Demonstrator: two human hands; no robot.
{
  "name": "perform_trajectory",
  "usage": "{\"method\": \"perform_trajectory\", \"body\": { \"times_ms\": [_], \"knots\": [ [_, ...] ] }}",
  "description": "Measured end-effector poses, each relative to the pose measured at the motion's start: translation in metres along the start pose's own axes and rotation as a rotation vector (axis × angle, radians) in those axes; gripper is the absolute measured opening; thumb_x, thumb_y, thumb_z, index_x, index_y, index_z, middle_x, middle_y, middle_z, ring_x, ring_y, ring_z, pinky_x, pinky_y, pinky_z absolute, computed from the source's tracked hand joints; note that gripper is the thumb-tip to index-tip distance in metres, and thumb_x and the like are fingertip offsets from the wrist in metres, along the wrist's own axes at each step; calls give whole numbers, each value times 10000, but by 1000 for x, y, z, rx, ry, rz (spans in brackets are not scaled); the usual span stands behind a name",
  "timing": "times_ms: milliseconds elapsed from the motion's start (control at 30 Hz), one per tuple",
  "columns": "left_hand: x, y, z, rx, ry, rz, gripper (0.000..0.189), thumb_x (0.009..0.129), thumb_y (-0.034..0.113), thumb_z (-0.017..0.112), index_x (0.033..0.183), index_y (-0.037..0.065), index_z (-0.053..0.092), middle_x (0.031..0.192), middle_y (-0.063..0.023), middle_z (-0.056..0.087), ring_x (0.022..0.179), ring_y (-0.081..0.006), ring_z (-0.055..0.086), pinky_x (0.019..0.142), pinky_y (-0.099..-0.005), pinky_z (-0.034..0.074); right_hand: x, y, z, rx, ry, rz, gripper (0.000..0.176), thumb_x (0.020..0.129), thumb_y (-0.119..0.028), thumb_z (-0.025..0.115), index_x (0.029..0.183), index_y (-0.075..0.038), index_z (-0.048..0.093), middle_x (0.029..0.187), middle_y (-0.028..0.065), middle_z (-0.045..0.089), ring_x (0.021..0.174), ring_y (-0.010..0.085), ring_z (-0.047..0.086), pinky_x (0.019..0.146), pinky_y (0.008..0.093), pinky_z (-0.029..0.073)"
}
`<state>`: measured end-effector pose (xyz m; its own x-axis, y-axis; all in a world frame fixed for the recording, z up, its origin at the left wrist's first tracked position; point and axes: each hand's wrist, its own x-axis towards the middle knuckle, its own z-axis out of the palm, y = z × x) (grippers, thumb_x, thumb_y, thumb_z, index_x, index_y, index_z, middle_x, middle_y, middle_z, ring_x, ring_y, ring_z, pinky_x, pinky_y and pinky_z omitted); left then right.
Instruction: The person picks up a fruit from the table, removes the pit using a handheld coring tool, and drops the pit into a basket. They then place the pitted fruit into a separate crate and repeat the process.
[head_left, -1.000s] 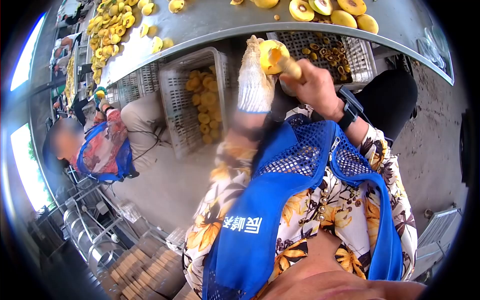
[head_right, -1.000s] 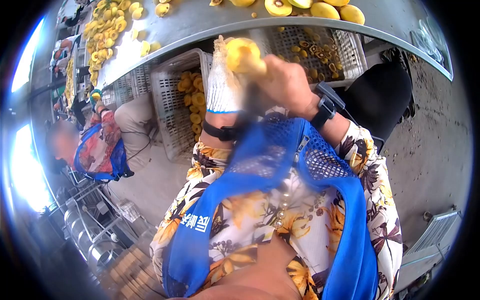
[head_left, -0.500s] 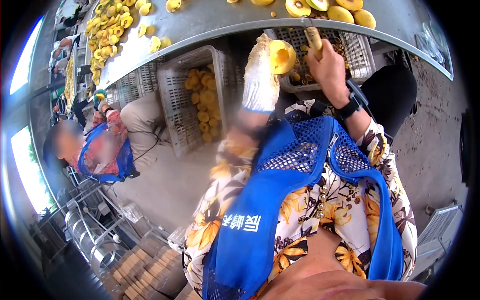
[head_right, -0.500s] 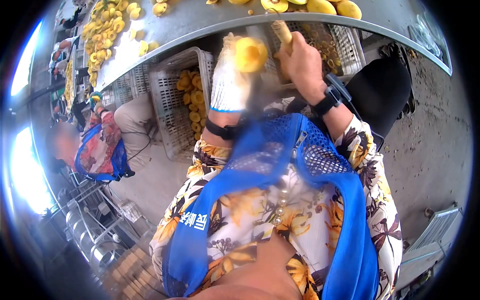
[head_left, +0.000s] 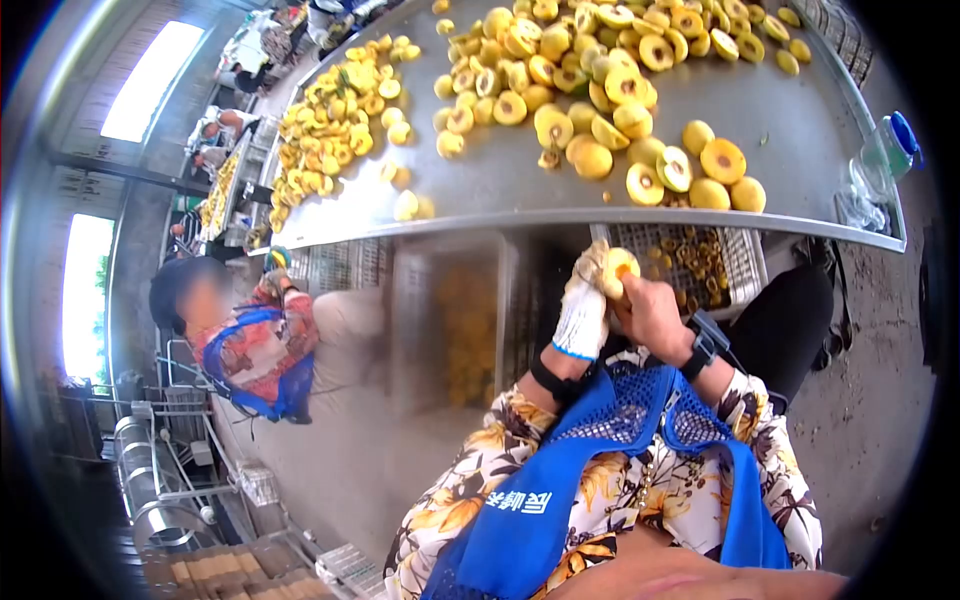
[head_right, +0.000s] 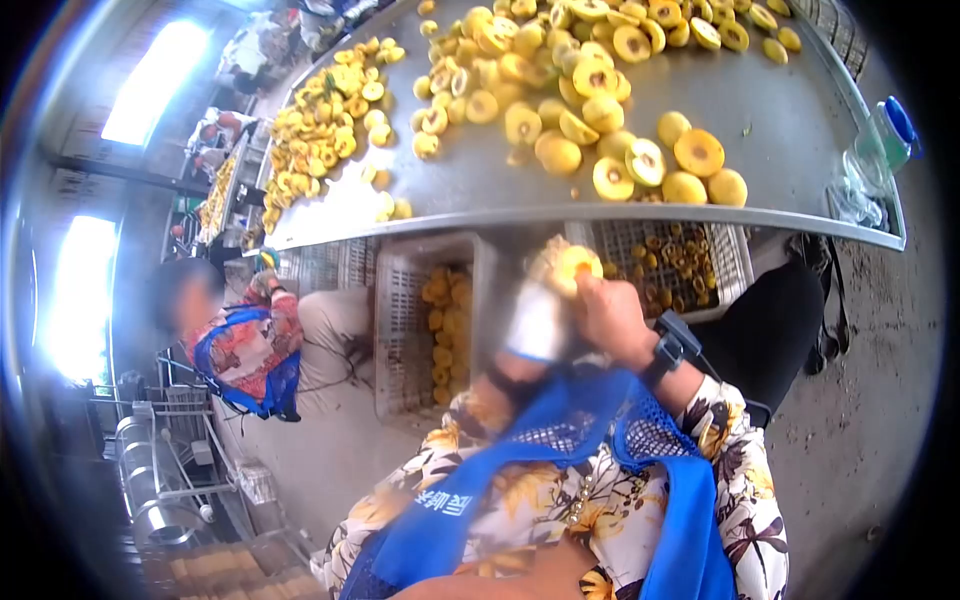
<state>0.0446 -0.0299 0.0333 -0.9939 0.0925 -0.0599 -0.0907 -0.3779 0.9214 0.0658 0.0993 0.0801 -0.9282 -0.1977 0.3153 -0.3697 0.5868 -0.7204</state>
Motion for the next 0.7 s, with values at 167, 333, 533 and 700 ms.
{"method": "perform_trajectory", "body": {
  "times_ms": [167, 333, 533, 700],
  "knots": [
    [-1, 35, 17, -627, -61, -465, 295, 943, 322, 483, 1067, 74, 583, 997, -56, 625, 867, -178, 613, 789, -303, 512, 2, 1, -1, -71, -113, 32, 176, 670, -70, 592, 808, -22, 495, 578, 195, 563, 569, 375, 586, 532, 441, 468],
    [14, 29, -35, -504, -68, -345, 315, 956, 358, 449, 1005, 76, 580, 934, -55, 627, 841, -172, 602, 757, -321, 510, -11, -1, 11, 221, -106, 120, 161, 738, -132, 624, 685, -5, 541, 601, 231, 537, 593, 411, 563, 532, 434, 450],
    [29, 101, -154, 1008, 662, 146, 359, 874, 387, 549, 940, 45, 636, 962, -119, 646, 873, -251, 615, 775, -330, 483, -17, 27, -4, 48, -80, 446, 256, 763, -233, 630, 732, 15, 573, 666, 236, 591, 655, 393, 598, 614, 442, 473],
    [61, 137, -53, 1446, 407, 156, 345, 863, 380, 524, 1015, 85, 619, 974, -191, 627, 906, -366, 597, 792, -409, 465, -26, 69, 9, -102, -174, 489, 196, 764, -170, 524, 831, 11, 558, 719, 254, 607, 729, 413, 599, 691, 478, 474]
  ]
}}
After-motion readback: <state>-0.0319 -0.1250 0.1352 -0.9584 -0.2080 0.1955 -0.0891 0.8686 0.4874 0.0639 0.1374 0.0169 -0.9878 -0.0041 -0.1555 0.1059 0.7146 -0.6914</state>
